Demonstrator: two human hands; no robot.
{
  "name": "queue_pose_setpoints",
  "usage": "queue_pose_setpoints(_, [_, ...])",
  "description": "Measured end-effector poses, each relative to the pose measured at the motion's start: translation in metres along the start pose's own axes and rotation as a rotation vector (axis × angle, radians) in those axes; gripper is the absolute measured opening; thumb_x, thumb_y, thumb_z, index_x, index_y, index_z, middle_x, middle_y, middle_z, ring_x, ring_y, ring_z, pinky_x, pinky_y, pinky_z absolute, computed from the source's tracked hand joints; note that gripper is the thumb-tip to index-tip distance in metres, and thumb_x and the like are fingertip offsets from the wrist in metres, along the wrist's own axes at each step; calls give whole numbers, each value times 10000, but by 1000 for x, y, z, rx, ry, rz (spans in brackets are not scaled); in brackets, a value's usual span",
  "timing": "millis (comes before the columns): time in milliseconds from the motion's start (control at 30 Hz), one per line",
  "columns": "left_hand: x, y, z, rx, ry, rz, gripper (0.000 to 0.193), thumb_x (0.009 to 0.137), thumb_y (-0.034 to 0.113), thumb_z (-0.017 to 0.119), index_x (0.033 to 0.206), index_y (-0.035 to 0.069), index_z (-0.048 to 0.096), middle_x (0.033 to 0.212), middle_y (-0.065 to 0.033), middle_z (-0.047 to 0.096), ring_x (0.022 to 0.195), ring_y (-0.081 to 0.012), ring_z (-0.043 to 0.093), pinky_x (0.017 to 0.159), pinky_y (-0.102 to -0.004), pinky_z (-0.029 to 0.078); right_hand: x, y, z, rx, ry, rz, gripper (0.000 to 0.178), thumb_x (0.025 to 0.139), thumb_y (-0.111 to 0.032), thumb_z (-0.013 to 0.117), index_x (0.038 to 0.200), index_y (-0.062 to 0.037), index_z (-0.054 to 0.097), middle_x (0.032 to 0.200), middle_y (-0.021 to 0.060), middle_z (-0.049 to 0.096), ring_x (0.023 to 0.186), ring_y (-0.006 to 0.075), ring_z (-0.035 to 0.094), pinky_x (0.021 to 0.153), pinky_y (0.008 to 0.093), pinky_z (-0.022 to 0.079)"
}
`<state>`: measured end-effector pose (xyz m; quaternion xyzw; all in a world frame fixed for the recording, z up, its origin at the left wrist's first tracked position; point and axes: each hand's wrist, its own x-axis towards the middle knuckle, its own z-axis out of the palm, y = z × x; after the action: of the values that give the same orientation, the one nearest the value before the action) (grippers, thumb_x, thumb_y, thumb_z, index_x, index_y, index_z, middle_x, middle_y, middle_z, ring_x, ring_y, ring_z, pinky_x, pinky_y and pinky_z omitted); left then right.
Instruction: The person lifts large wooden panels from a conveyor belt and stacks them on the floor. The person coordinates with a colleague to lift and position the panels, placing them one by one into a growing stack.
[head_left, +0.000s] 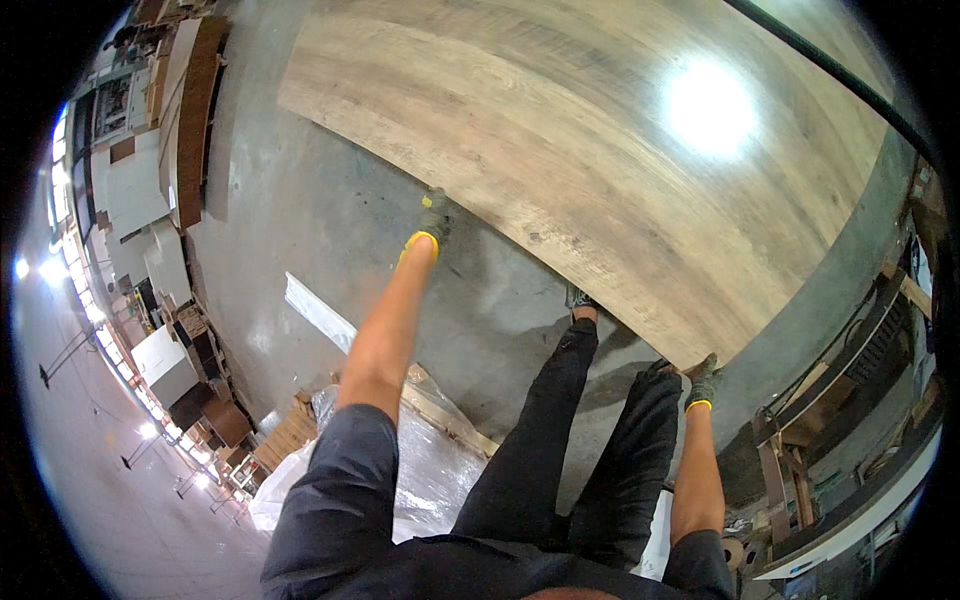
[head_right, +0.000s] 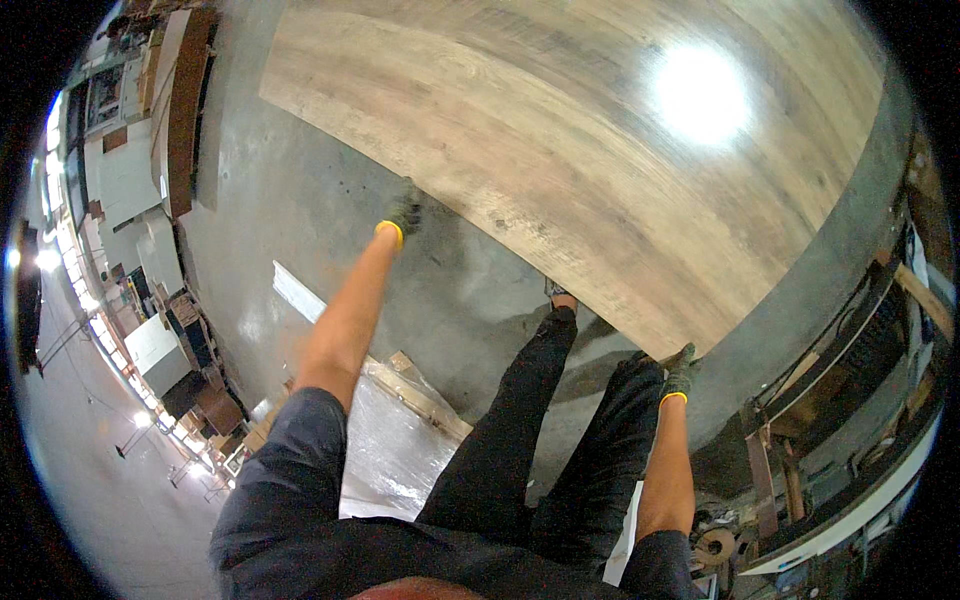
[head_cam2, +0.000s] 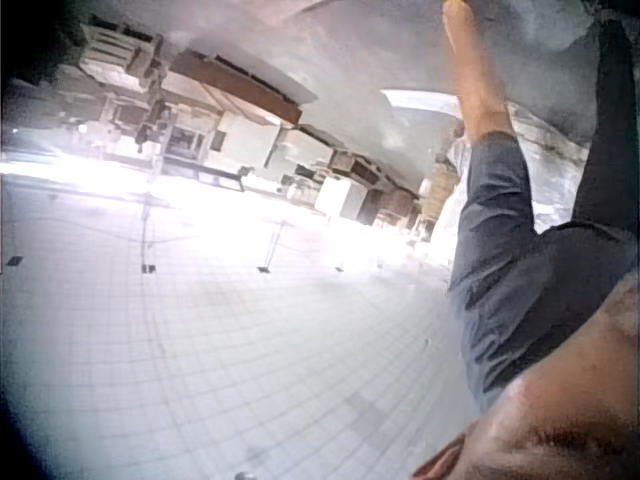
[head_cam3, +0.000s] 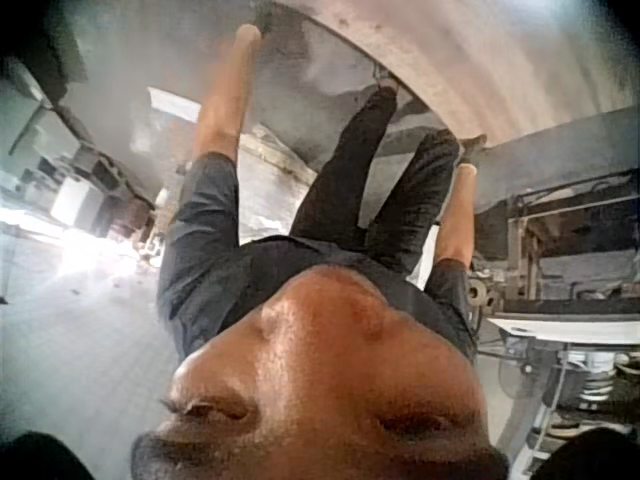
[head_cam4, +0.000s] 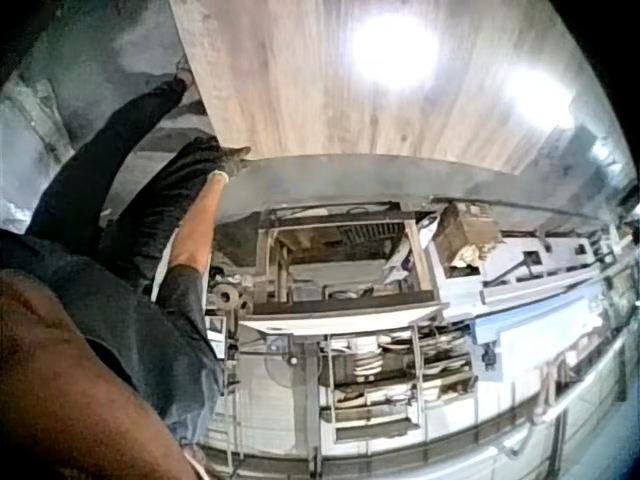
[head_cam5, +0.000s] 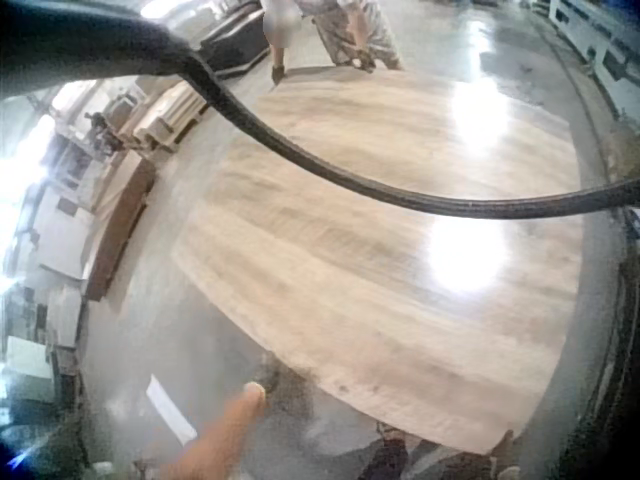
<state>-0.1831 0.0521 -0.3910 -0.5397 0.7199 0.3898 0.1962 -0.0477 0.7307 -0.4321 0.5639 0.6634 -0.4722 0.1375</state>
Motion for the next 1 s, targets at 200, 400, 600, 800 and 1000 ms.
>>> queue_pose_setpoints(200, [-63, 7, 121, -705, 69, -248, 686, 867, 685, 442, 1294, 155, 531, 1194, -76, 580, 1052, -264, 554, 823, -387, 469, -34, -34, 1, -163, -68, -80, 694, 889, -446, 630, 1319, 63, 437, 1239, 169, 568, 1071, 292, 574, 890, 367, 461])
queue_pose_setpoints(400, [-44, -3, 91, -936, -446, -297, 704, 921, 617, 325, 1452, 154, 334, 1470, -83, 378, 1330, -322, 360, 1075, -494, 315, -74, -51, 24, -154, -92, -166, 595, 919, -378, 570, 1324, 43, 456, 1257, 197, 578, 1067, 312, 588, 918, 355, 449])
queue_pose_setpoints(600, [-111, 71, 98, -836, -302, -199, 629, 979, 539, 238, 1426, 114, 361, 1425, -108, 433, 1289, -344, 420, 1035, -540, 373, -53, -31, 17, -412, 55, -208, 602, 920, -365, 536, 1388, -9, 408, 1345, 205, 507, 1191, 320, 517, 1009, 345, 375])
queue_pose_setpoints(800, [-32, -1, 81, -686, -250, -101, 599, 1001, 511, 218, 1420, 112, 375, 1427, -116, 439, 1248, -339, 474, 993, -522, 447, -90, -71, 17, -369, -13, -156, 516, 927, -370, 532, 1333, -53, 511, 1280, 224, 554, 1240, 368, 467, 1017, 387, 370])
queue_pose_setpoints(1000, [-13, -31, 51, -278, -207, -306, 488, 959, 519, 408, 1130, 119, 629, 1190, -71, 618, 1101, -289, 564, 941, -473, 459, -85, -80, 3, -328, -94, -154, 548, 887, -450, 527, 1313, -104, 539, 1278, 208, 554, 1179, 365, 524, 995, 405, 393])
